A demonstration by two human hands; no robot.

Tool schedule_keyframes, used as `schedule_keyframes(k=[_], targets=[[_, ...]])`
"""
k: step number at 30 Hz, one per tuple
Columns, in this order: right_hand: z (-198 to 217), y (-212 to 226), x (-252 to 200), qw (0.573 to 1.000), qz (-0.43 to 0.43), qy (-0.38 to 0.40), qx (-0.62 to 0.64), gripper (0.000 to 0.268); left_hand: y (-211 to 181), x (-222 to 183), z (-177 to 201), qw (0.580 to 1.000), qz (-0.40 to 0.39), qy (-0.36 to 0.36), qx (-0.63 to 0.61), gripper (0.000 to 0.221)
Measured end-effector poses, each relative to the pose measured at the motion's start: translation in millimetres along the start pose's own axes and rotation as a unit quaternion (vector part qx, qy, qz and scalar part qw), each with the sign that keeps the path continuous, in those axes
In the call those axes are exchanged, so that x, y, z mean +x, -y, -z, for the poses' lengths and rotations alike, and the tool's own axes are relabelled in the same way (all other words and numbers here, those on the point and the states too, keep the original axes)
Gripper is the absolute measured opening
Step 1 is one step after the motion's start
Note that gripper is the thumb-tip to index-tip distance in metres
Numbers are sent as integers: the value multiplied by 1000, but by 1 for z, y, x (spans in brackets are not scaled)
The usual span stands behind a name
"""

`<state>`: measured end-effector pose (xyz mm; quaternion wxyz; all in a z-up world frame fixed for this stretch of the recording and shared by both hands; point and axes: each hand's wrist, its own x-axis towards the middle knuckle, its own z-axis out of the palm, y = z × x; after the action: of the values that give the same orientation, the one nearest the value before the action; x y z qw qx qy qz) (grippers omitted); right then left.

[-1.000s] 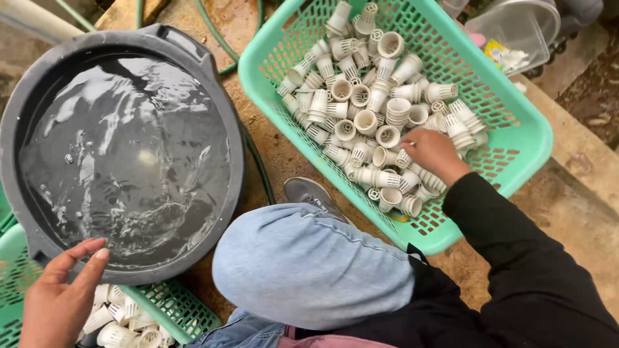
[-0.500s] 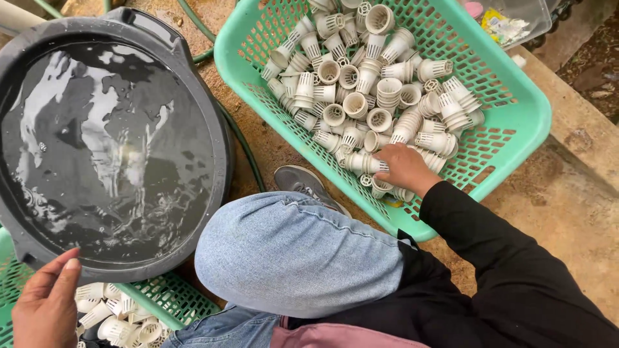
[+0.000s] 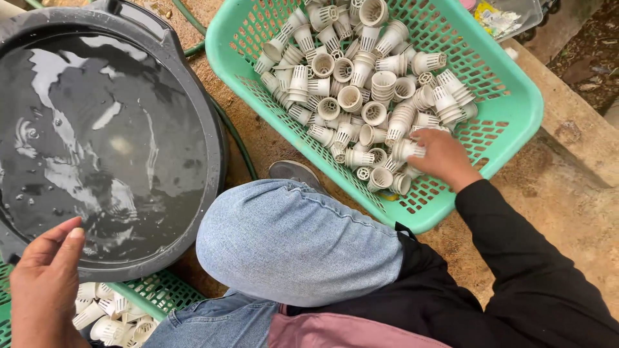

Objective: The person is washing hydroponic net pots in a basin of water and sorting them into different colored baskets.

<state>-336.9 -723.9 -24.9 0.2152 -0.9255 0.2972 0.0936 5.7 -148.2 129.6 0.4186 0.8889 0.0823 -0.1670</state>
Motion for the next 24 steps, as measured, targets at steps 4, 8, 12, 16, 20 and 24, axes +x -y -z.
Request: schedule_keyframes(k=[4,8,12,16,20,24], targets=[[5,-21,2,999,-33,-11,31,52,-12,-4,-2,999,44,6,-26,29],[4,-31,2,999,-16,-50,-13,42,16,12,6,999,-9,42,-32,28],[-1,-30,-4,972,22,-171,-162,36,50,24,16,996,-53,55,-46,25],[-13,-15,-15,981,41,-151,-111,26,74,33,24,994,-70,55,-59,25],[-39,-10,-22,986,27,108,-121,19,53,22,22,997,-42,35,-58,28],[-54,-7,-22,882,-63,366,-290,27,78,29,31,998,-54,26,-19,29]])
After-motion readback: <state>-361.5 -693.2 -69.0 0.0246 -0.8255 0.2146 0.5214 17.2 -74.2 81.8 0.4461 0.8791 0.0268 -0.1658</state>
